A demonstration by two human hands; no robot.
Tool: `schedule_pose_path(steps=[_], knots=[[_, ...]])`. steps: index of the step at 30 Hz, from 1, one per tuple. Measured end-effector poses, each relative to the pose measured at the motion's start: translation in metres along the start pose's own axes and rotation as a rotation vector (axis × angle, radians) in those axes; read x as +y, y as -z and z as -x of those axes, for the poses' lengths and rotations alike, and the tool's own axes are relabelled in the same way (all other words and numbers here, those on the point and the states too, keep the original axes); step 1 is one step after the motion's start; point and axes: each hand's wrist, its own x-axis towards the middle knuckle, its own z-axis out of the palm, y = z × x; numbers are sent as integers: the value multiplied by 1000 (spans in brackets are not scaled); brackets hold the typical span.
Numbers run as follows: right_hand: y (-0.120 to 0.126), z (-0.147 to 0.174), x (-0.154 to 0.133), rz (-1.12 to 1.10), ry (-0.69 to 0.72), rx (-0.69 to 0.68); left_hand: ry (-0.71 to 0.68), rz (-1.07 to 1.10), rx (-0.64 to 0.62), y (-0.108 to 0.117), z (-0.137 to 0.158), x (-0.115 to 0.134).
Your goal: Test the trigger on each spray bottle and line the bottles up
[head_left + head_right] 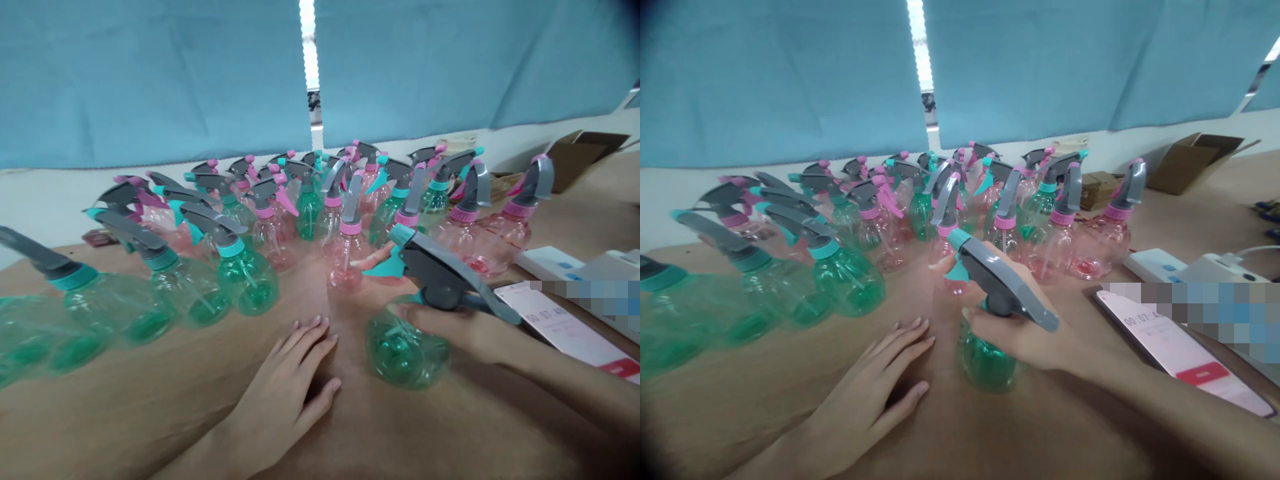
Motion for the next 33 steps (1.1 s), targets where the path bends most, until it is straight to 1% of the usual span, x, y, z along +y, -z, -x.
schedule_pose_path(steps=[3,8,10,15,21,23,26,30,33], knots=[[-2,0,5,4,-5,6,-4,-1,4,-1,0,-1],[3,-10,-2,-105,117,-92,-13,1,3,-1,1,-1],[4,-14,-5,-132,140,-102,-14,-1,2,0,1,-1],[4,-17,-9,-155,113,-131,-20,-3,7,0,0,-1],[2,-16,-17,-164,115,-179,-19,-4,10,0,0,-1],[2,-16,-17,-138,97,-167,-17,-4,4,0,0,-1],[1,-17,-18,-117,117,-143,-10,-7,-3,0,0,0],[0,-17,-22,-147,144,-161,-10,-3,-1,0,1,0],[0,-16,-22,-135,119,-158,-10,3,6,1,0,0]])
